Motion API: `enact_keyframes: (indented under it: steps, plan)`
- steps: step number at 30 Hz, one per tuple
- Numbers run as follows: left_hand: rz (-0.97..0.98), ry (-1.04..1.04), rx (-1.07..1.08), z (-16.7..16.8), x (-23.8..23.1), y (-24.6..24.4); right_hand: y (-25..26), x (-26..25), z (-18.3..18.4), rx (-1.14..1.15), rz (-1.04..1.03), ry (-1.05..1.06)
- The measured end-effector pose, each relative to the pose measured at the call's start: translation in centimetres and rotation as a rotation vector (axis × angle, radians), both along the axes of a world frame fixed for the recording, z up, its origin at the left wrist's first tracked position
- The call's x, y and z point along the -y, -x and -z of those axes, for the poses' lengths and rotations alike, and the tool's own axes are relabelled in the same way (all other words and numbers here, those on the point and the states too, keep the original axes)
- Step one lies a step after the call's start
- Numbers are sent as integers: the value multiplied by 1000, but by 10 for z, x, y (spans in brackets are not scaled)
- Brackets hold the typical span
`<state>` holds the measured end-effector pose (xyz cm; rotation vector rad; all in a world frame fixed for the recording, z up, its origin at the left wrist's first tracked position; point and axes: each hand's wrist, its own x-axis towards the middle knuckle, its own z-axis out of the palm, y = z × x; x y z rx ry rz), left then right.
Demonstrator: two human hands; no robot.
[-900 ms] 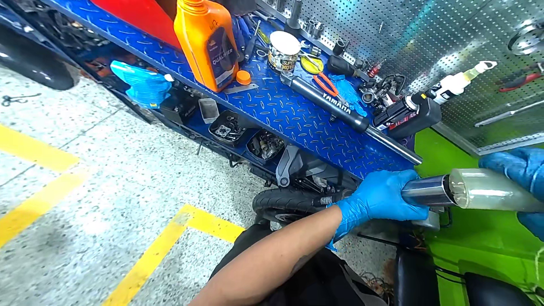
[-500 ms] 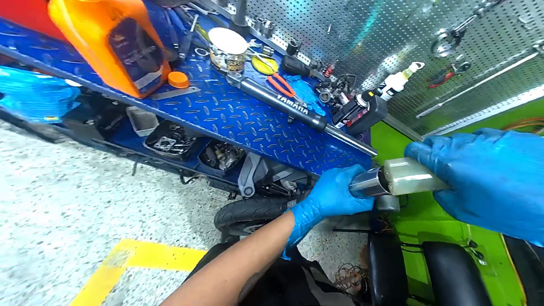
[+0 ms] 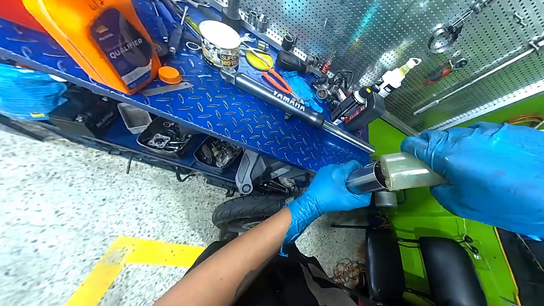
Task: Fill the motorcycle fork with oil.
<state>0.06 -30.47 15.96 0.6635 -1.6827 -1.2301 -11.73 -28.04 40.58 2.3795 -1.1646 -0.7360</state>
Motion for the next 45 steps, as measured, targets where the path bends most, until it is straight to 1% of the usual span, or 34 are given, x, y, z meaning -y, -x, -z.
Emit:
enact_keyframes:
  steps: [8,13,19,32,39,42,45]
  plan:
    - [-10,19,-24,1,0,0,-3,2,0,-14,23,-11]
    - [0,19,-3,1,0,0,-4,1,1,-11,-49,24]
    - [-9,49,37,-1,1,3,-7,-7,1,-66,-98,98]
    - [0,73,-8,-2,4,3,-14,-9,-1,-154,-23,100]
    - [-32,66,10,1,7,2,-6,-2,2,-63,-72,115]
    - [-36,41,32,0,10,-2,6,1,12,36,-60,142]
    - [-65,20,24,0,12,-5,21,2,27,211,-18,152]
